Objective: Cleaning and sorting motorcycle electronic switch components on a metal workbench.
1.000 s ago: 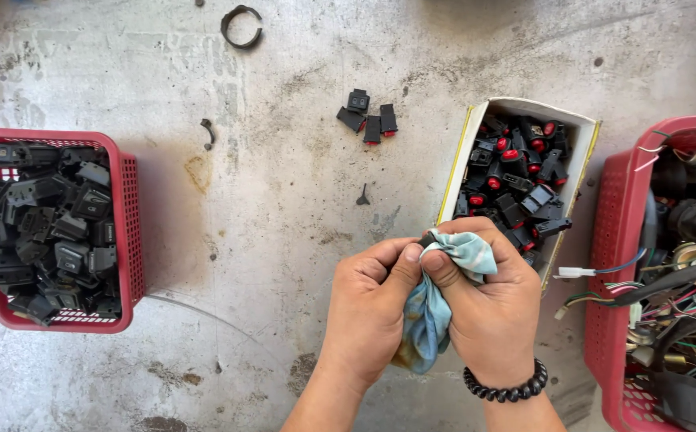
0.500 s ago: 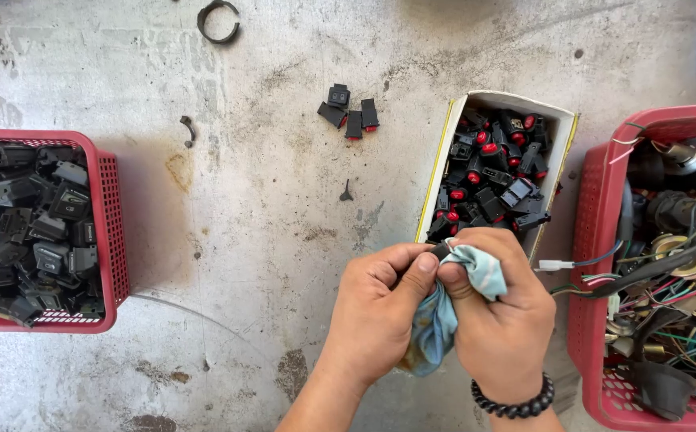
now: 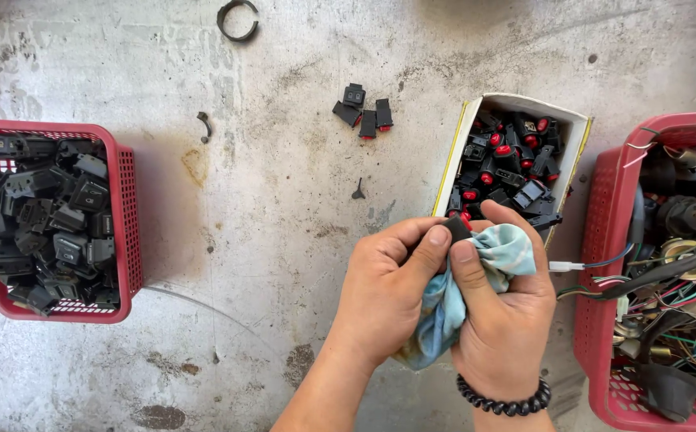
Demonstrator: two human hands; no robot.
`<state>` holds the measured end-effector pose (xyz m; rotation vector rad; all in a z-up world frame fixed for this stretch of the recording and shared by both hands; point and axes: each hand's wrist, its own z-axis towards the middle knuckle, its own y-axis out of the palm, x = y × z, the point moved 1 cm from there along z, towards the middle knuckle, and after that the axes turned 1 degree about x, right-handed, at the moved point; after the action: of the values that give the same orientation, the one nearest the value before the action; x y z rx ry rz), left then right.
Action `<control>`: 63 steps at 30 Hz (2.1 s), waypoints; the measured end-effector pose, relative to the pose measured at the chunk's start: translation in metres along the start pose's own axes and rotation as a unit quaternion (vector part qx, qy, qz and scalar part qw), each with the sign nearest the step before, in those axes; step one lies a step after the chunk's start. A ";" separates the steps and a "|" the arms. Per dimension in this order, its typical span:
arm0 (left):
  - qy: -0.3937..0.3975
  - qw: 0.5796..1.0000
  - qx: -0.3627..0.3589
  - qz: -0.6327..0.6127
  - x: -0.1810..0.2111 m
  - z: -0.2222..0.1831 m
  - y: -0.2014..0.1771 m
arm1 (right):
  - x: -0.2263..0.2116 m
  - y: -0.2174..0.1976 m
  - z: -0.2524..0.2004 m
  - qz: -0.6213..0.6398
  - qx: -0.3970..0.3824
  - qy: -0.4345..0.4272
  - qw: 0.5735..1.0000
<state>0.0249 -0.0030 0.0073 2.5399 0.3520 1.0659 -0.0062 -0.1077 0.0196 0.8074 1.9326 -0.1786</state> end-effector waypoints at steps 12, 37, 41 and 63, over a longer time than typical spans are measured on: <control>-0.038 0.995 -0.081 0.039 0.003 -0.004 -0.046 | -0.004 -0.031 0.025 -0.201 -0.250 0.017 0.947; 0.091 0.971 -0.014 0.221 0.011 0.002 -0.028 | -0.019 -0.005 0.032 -0.469 -0.152 -0.097 0.864; 0.054 0.994 0.018 0.089 -0.002 -0.003 -0.023 | -0.010 -0.016 0.022 -0.279 -0.077 -0.114 0.950; 0.116 0.973 0.087 0.180 0.005 -0.026 -0.005 | 0.014 -0.006 0.004 -0.019 -0.092 0.101 0.990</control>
<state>0.0086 0.0096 0.0253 2.7051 0.0411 1.5352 -0.0105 -0.1075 0.0050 0.6878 2.1195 0.0625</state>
